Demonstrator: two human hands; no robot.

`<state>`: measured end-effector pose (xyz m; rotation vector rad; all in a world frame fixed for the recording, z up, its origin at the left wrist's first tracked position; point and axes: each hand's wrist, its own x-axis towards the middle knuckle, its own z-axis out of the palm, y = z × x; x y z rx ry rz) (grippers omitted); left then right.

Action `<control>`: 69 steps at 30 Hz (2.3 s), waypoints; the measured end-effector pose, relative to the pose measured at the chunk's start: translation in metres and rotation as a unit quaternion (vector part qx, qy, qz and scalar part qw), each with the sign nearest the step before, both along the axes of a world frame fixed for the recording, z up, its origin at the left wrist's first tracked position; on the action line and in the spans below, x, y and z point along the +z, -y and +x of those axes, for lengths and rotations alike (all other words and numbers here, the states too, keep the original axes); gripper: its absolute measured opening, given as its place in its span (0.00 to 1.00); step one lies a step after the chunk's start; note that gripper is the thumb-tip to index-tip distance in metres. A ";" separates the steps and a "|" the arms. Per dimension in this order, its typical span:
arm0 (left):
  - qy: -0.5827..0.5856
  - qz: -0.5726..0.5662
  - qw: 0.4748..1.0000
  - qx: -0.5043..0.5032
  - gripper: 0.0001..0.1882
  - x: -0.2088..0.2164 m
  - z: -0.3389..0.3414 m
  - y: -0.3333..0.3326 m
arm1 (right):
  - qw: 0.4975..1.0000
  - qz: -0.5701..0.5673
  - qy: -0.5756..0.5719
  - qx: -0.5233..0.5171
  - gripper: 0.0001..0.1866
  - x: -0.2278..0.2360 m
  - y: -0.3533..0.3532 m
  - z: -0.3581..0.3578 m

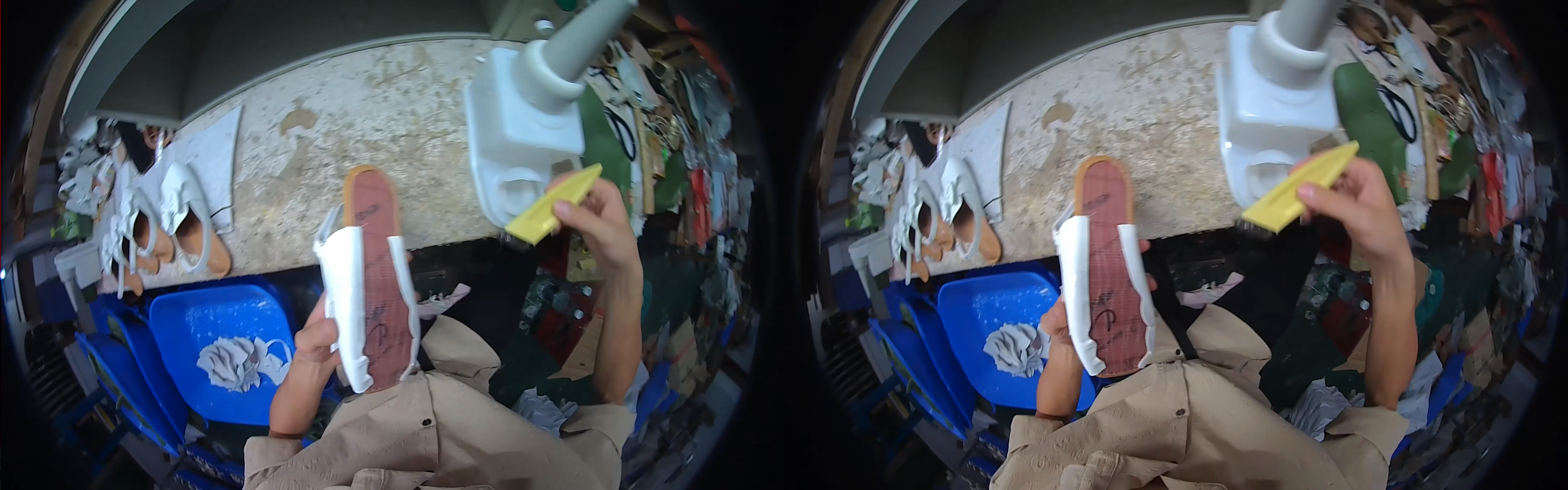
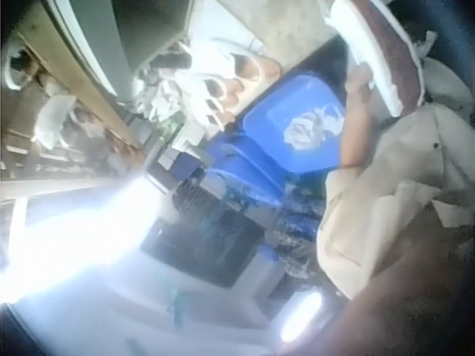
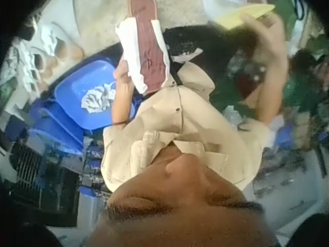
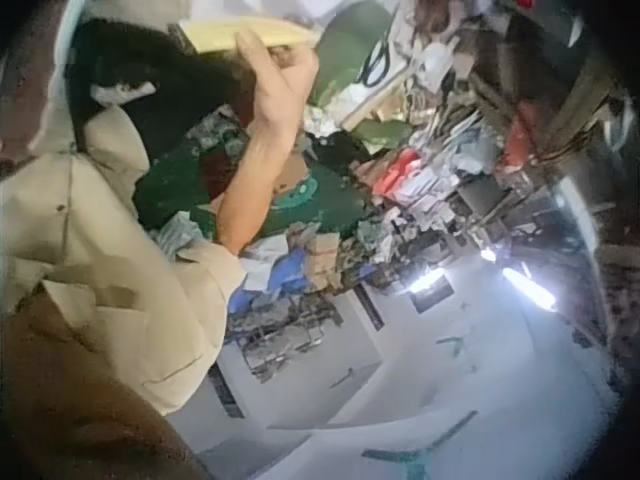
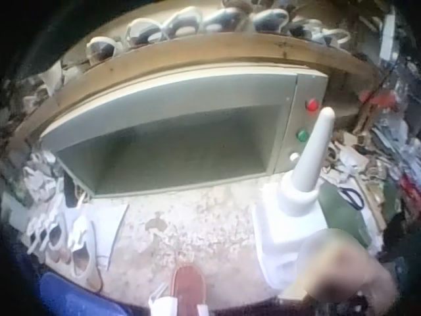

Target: The person cleans the sole and edges of white sandals using a yellow brush. They repeatedly pick up sandals from a shelf, brush the soles and sides, and return them to the shelf. The task is performed one at a time in a workshop setting with multiple sandals visible on shelves and the workbench.

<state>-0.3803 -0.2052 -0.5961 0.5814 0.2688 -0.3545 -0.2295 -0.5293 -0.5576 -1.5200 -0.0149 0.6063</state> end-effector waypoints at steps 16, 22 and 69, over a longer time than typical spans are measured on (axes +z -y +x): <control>-0.005 0.130 0.990 0.050 0.33 0.018 0.004 0.000 | 0.959 0.052 0.251 -0.122 0.12 0.004 -0.120 -0.119; -0.019 0.171 0.981 0.090 0.26 0.021 0.012 0.007 | 0.942 0.033 0.322 -0.085 0.12 0.011 -0.122 -0.132; -0.040 0.116 0.989 0.088 0.23 0.036 0.029 0.009 | 0.938 0.066 0.340 -0.001 0.09 0.043 -0.117 -0.090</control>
